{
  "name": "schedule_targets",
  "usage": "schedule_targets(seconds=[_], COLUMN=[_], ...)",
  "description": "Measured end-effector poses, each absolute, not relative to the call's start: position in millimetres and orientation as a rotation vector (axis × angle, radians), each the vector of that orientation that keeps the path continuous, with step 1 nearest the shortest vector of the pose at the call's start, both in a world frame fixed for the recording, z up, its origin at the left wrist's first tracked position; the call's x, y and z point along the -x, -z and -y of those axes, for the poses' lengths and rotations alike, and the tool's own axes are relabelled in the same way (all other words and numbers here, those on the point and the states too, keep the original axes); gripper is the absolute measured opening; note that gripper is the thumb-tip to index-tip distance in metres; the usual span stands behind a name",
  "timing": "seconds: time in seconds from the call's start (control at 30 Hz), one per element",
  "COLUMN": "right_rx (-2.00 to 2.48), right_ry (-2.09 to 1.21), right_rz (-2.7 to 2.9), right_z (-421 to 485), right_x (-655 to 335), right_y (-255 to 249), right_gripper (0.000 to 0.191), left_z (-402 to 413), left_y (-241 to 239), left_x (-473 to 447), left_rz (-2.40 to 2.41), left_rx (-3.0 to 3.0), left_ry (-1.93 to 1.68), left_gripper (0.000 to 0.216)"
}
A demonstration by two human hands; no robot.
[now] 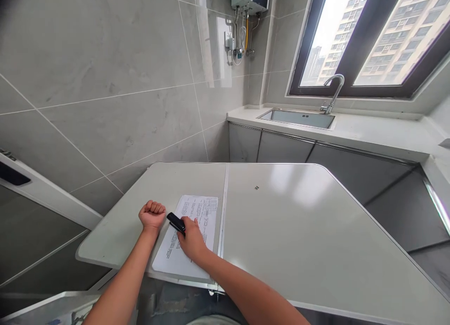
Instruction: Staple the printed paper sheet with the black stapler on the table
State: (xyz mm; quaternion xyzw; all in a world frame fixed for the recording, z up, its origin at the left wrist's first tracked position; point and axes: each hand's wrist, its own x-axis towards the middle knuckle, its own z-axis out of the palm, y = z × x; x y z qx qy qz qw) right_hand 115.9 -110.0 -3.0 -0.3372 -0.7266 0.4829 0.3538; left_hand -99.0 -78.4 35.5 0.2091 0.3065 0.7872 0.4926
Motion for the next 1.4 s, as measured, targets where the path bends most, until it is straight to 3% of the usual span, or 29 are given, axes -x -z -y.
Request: schedule_targets(seconds=[0.1,0.2,0.33,0.43,0.63,0.87,1.03,1.4], right_rx=[0.874,1.079,1.327,1.464,1.468,1.374,1.339,1.243], right_ry=[-1.178,-0.871,-0.719,-0.613,-0.686,-0.83,-0.962,-1.276], right_rz=[1.883,1.853,1.725,1.641,1.738,1.697,1.508,1.751], right_z=[98.1,55.3,-34.4,-86.9,-119.1,-131.8,-145.9,-157.5], right_x=[-126.3,-164.5,-257.0,-327.5,-381.0,-374.9,-354.1,-176.3], right_y=[-5.1,-15.7,-25.1,-28.6,-21.7,-4.2,-1.5,-15.6], right_gripper=[0.037,0.017,0.029,0.02,0.014,0.009,0.031,0.038], left_z=[81.1,80.4,73.3,62.4,44.9,38.3,34.8,30.4], left_y=[-24.4,-15.6,-9.2,-10.6,-15.6,-13.8,-13.4,-10.2], left_x=[104.2,106.2,116.6,129.8,149.2,149.1,150.4,155.3], left_rz=[-0.7,-0.684,-0.684,-0.699,-0.688,-0.715,-0.706,-0.72], left_rx=[-0.498,-0.49,-0.471,-0.442,-0.401,-0.343,-0.335,-0.29], left_ry=[-1.936,-1.86,-1.654,-1.459,-1.27,-1.058,-1.041,-0.996], left_gripper=[0.045,0.047,0.051,0.053,0.052,0.05,0.049,0.048])
